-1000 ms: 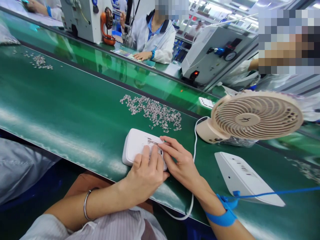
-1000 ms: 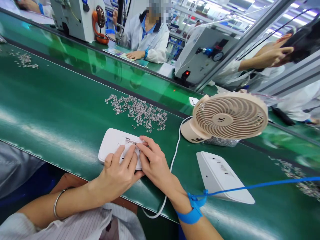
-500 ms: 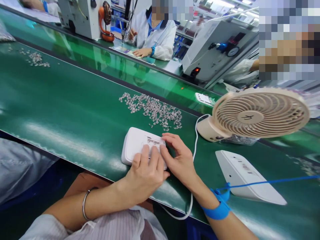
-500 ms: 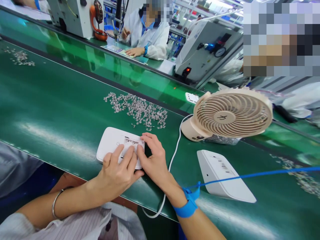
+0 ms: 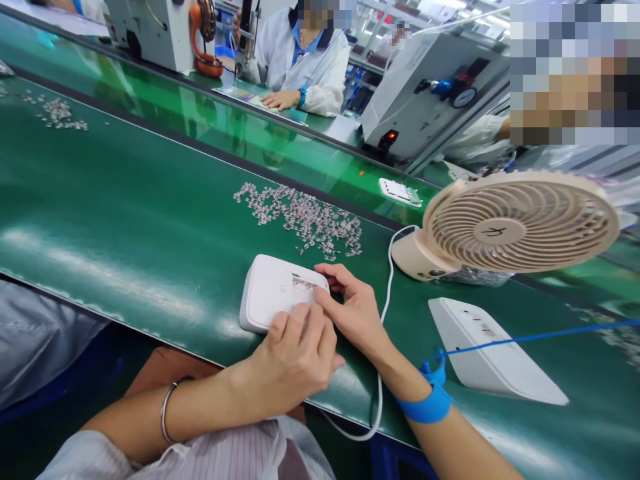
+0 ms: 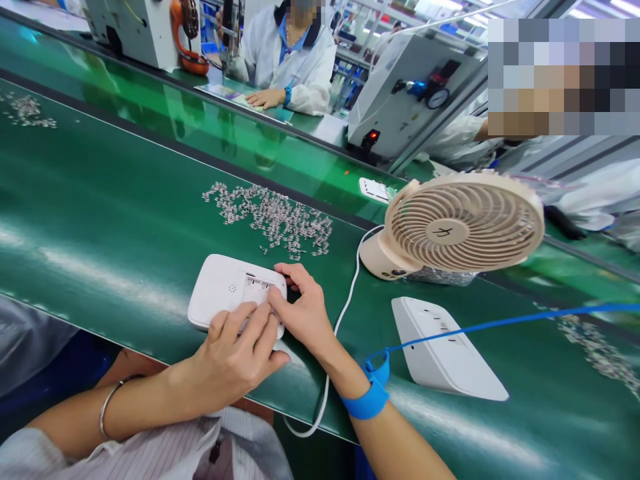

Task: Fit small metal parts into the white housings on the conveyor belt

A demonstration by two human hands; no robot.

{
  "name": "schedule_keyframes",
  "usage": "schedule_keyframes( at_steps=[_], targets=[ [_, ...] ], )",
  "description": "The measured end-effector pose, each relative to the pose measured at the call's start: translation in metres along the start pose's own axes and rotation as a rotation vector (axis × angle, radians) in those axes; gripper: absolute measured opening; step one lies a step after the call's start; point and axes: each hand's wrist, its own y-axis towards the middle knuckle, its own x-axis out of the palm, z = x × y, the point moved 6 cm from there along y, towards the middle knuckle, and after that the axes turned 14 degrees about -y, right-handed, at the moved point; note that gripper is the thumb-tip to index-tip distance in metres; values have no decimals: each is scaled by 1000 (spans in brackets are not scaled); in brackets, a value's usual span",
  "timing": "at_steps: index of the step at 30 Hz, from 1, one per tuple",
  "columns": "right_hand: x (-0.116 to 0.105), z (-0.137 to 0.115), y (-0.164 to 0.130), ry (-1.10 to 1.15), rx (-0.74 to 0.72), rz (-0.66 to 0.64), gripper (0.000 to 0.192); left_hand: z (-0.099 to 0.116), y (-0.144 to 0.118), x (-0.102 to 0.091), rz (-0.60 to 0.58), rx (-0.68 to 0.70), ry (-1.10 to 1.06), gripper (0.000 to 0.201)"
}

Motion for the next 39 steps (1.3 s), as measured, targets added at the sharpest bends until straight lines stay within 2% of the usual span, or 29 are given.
schedule_keyframes(
  at_steps=[8, 15, 17, 20, 22, 24, 27, 29, 31, 33, 35, 37, 38, 39],
  targets=[
    [0, -7, 5, 27, -19, -32, 18, 7, -1, -6, 62, 146, -68, 35],
    [-1, -3, 6, 102, 12, -56, 18, 9, 1, -4, -12, 216, -92, 27],
    [-6, 7, 8, 147, 62, 7, 23, 9, 1, -4, -22, 213, -87, 23],
    [-23, 21, 8, 101, 125, 190, 33, 10, 0, -4, -13, 189, -75, 24],
    [-35, 25, 6, 3, 132, 274, 36, 6, 1, -2, 2, 114, -29, 27],
    [-48, 22, 2, -89, 112, 333, 35, -3, 3, 1, -1, -51, 62, 34],
    [-70, 8, -7, -216, 41, 458, 31, -19, 3, 6, -34, -315, 174, 56],
    [-88, 0, -17, -339, -11, 582, 33, -24, 3, 7, -45, -382, 194, 70],
    [-104, 2, -31, -506, -30, 693, 40, -25, 3, 8, -54, -386, 194, 76],
    [-117, 17, -46, -687, 39, 726, 51, -25, 2, 8, -63, -375, 180, 75],
    [-131, 47, -65, -854, 219, 682, 63, -24, 1, 9, -70, -359, 155, 71],
    [-151, 85, -90, -971, 501, 628, 61, -23, 1, 11, -76, -340, 130, 66],
    [-159, 103, -100, -981, 576, 549, 58, -23, 0, 12, -80, -330, 118, 64],
    [-168, 116, -109, -945, 581, 501, 51, -22, 0, 13, -82, -319, 108, 62]
  ],
)
